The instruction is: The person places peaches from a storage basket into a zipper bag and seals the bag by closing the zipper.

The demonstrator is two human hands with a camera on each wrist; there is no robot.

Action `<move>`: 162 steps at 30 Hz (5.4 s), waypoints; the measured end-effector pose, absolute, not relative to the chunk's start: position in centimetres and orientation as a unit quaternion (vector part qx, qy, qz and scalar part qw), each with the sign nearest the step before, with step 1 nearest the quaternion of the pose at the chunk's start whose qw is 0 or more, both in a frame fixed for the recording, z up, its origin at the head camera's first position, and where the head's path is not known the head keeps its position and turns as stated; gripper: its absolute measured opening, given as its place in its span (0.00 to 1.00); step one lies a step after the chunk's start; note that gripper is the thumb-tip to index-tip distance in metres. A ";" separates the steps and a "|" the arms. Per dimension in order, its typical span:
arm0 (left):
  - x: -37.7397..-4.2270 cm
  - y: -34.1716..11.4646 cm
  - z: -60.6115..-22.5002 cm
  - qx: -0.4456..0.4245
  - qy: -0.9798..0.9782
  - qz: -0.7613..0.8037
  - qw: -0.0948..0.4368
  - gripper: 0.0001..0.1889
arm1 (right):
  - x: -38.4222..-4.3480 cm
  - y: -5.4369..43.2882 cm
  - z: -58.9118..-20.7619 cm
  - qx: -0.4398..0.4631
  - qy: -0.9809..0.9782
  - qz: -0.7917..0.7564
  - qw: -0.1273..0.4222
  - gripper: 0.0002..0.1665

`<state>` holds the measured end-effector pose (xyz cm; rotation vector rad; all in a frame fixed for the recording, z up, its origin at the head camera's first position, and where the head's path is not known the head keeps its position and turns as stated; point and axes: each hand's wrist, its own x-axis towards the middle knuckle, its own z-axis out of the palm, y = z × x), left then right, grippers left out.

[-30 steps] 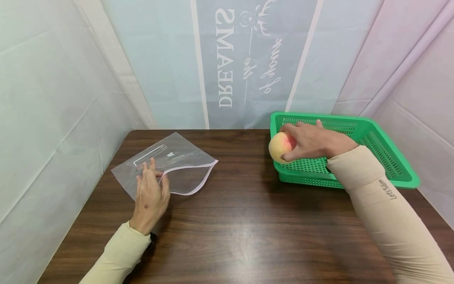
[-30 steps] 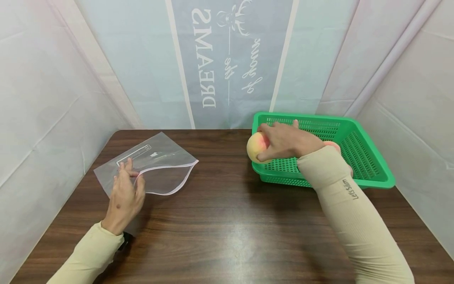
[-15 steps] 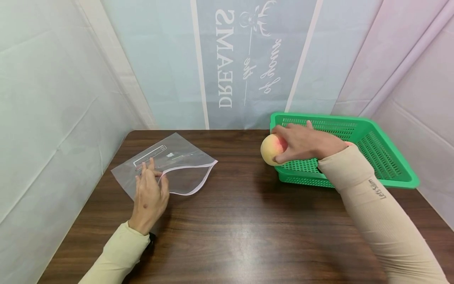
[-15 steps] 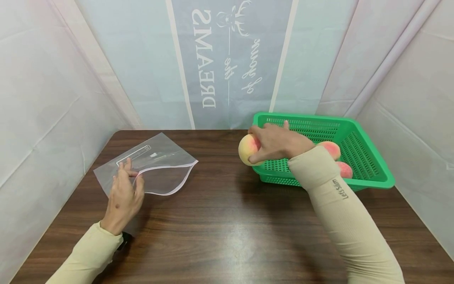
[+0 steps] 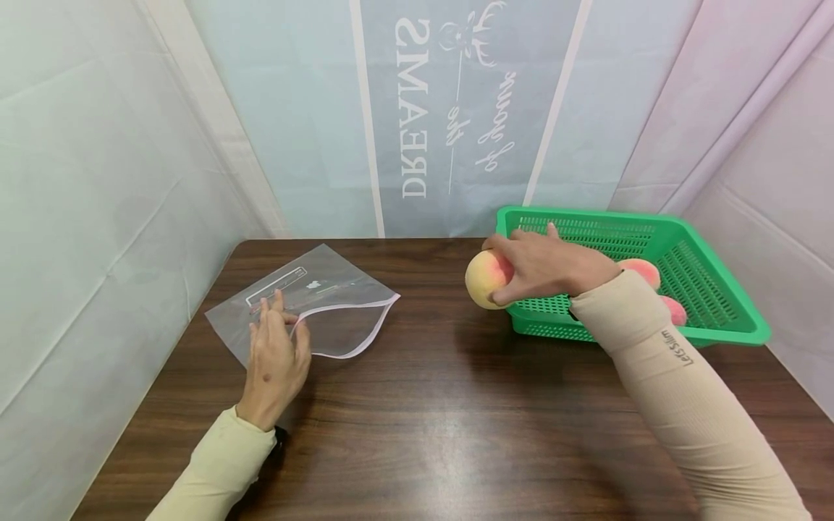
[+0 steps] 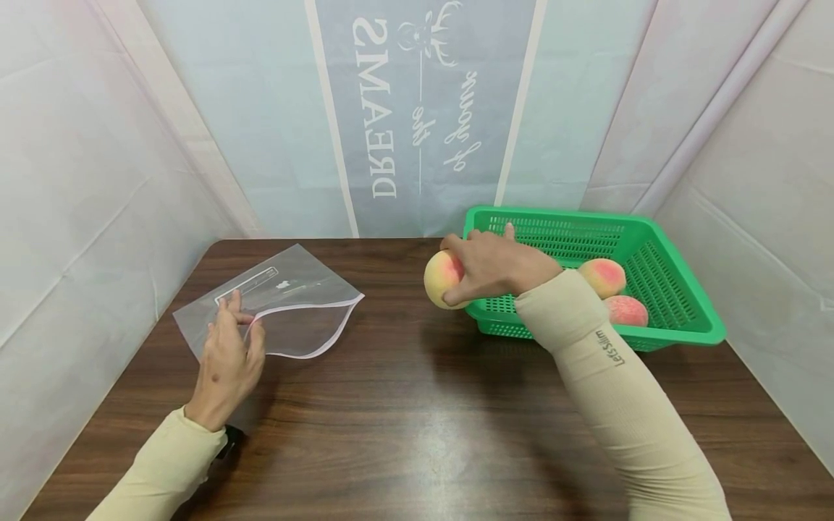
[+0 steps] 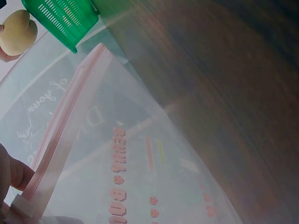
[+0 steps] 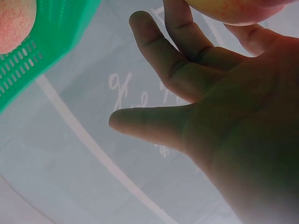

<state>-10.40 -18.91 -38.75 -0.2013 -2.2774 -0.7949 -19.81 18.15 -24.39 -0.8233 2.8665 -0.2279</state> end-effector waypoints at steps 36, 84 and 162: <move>-10.5 -18.9 -38.3 -0.077 -0.883 -0.309 0.344 0.04 | -18.6 14.9 -26.8 -0.337 0.940 -0.045 0.037 0.41; -10.5 -18.6 -38.7 -0.071 -0.881 -0.309 0.352 0.05 | -16.7 10.9 -31.4 -0.416 0.906 -0.061 -0.040 0.42; -10.5 -18.3 -38.2 -0.070 -0.882 -0.319 0.339 0.05 | -17.0 3.7 -36.9 -0.487 0.858 -0.054 -0.154 0.49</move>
